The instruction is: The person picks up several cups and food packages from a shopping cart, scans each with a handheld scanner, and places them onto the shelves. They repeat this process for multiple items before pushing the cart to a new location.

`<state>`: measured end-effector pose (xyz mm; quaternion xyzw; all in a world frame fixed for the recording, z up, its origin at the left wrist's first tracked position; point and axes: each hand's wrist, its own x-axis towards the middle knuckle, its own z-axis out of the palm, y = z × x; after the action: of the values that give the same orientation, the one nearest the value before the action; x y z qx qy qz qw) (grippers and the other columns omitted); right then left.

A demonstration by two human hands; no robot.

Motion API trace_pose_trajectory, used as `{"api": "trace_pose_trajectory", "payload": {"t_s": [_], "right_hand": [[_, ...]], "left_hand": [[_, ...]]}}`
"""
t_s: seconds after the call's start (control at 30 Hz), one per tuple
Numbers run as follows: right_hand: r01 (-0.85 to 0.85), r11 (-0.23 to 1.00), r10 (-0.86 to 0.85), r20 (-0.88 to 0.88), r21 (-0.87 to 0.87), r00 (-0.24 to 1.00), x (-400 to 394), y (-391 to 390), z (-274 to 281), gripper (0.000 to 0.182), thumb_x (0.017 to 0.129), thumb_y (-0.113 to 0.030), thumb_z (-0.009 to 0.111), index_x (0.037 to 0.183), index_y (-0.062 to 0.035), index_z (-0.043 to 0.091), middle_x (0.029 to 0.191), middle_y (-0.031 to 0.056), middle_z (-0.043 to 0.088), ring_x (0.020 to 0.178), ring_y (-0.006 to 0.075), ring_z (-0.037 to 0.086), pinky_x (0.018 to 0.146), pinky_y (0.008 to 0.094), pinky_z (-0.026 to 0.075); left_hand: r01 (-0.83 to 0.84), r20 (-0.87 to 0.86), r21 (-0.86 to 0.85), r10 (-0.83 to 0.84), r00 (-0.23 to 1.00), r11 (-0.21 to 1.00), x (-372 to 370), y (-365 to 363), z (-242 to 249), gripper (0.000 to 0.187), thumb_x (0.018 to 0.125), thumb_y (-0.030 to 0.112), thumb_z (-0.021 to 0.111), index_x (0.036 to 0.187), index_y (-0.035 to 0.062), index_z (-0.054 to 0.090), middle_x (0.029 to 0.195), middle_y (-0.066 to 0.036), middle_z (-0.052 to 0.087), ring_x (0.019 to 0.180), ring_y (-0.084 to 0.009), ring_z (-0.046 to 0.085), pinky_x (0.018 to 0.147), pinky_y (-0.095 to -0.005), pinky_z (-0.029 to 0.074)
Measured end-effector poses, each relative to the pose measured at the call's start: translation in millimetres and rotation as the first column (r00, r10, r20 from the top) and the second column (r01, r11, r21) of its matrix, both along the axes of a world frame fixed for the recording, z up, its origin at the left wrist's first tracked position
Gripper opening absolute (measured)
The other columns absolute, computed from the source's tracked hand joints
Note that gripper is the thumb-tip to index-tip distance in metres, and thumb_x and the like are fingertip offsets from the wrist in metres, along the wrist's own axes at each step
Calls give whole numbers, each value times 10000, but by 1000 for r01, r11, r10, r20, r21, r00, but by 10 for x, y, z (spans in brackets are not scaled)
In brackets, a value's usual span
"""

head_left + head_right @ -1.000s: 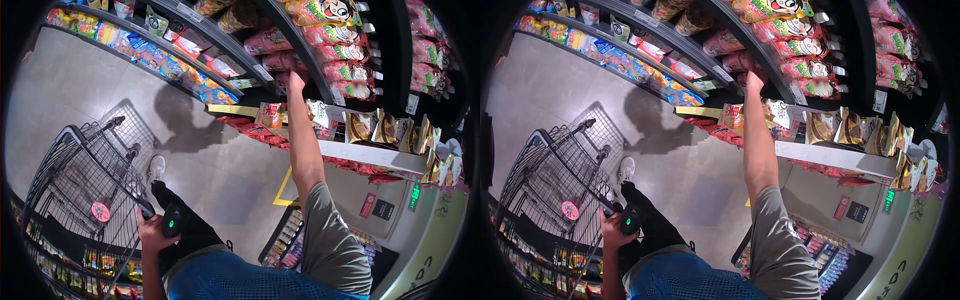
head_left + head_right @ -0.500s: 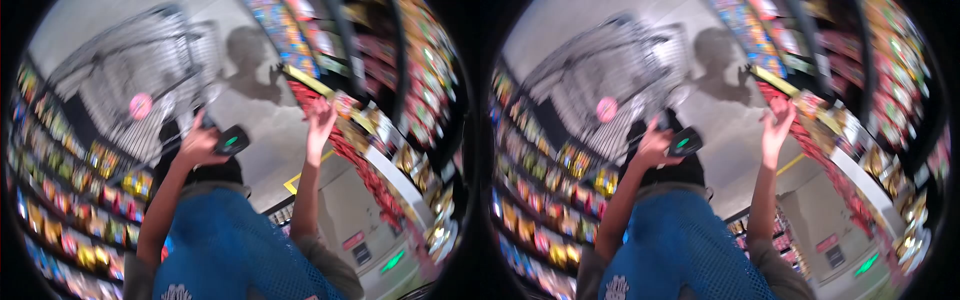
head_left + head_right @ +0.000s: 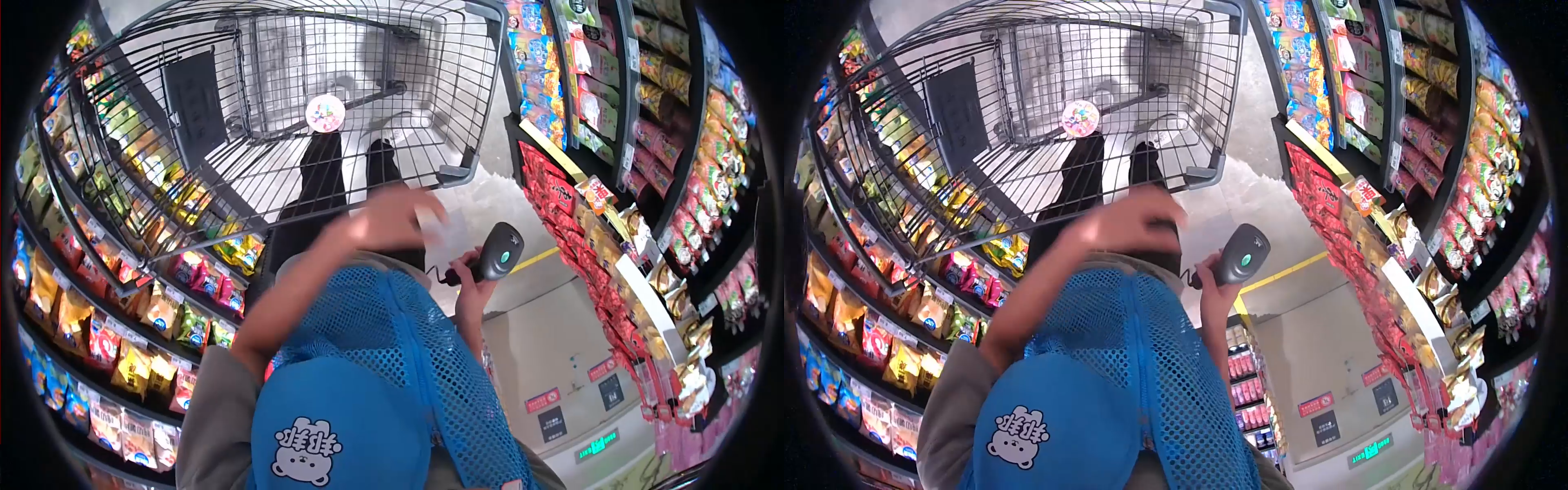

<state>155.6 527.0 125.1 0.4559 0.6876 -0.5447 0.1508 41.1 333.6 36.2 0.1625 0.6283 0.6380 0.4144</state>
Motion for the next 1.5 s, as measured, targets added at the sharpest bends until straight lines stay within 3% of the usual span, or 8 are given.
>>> {"api": "trace_pose_trajectory", "payload": {"t_s": [0.03,0.1,0.27,0.4,0.57,0.73,0.97,1.5], "right_hand": [[1,1000,-1,-26,-1,1000,56,-61,-10,428,741,52,657,1123,-9,474,866,55,564,802,147,587,725,286,499],[19,999,-18,-24,32,1000,110,-220,4,392,725,74,647,1071,-23,493,832,45,557,769,142,578,710,282,496],[64,998,-62,133,-14,989,417,-650,77,354,732,74,664,1046,-23,533,830,35,582,746,128,577,675,274,486],[-53,983,11,231,176,973,764,-899,142,143,758,-58,701,861,-4,617,748,34,622,703,144,602,671,297,484],[11,999,-18,227,30,974,978,-1092,243,177,765,-90,736,856,10,622,751,54,647,684,138,599,649,313,494],[-21,1000,22,17,-9,1000,974,-1340,499,240,760,-167,773,894,-12,647,764,95,662,713,155,632,670,316,507],[-60,973,3,-245,-225,969,1696,-1541,849,283,784,-157,759,997,10,677,860,104,714,797,126,649,735,301,515],[340,936,-344,-438,-90,831,2938,-1712,910,307,779,-217,779,960,-2,658,783,59,680,728,104,604,674,282,484]], "left_hand": [[-171,186,-176,204,961,969,-295,-323,-39,262,759,222,723,952,57,656,1012,-122,641,933,-276,608,824,-357,490],[-578,-381,-493,435,816,651,-330,-767,-1037,404,678,224,813,996,75,614,935,-104,614,940,-277,590,822,-358,482],[-173,-98,-915,216,971,364,-347,-911,-2417,1196,524,391,903,1475,363,177,1502,-169,108,1336,-449,227,985,-694,315],[31,180,-888,285,941,459,-396,-1001,-2856,1152,542,441,862,1479,220,230,1442,-220,271,1259,-433,426,1015,-475,431],[-97,-22,-879,163,986,467,-378,-1227,-2514,1049,554,421,865,1388,87,322,1307,-247,421,1211,-371,490,984,-438,458],[-583,326,-127,589,739,802,9,-1683,-1194,802,709,129,738,1375,77,293,1242,-131,481,1189,-257,497,944,-372,475],[-446,407,126,364,838,886,932,-1497,559,773,716,89,736,1370,126,326,1302,-98,481,1232,-225,477,1006,-375,442],[-89,626,145,-22,779,985,1847,-817,1139,628,863,388,622,1366,107,370,1244,-131,560,1060,-278,616,712,-364,576]]}}
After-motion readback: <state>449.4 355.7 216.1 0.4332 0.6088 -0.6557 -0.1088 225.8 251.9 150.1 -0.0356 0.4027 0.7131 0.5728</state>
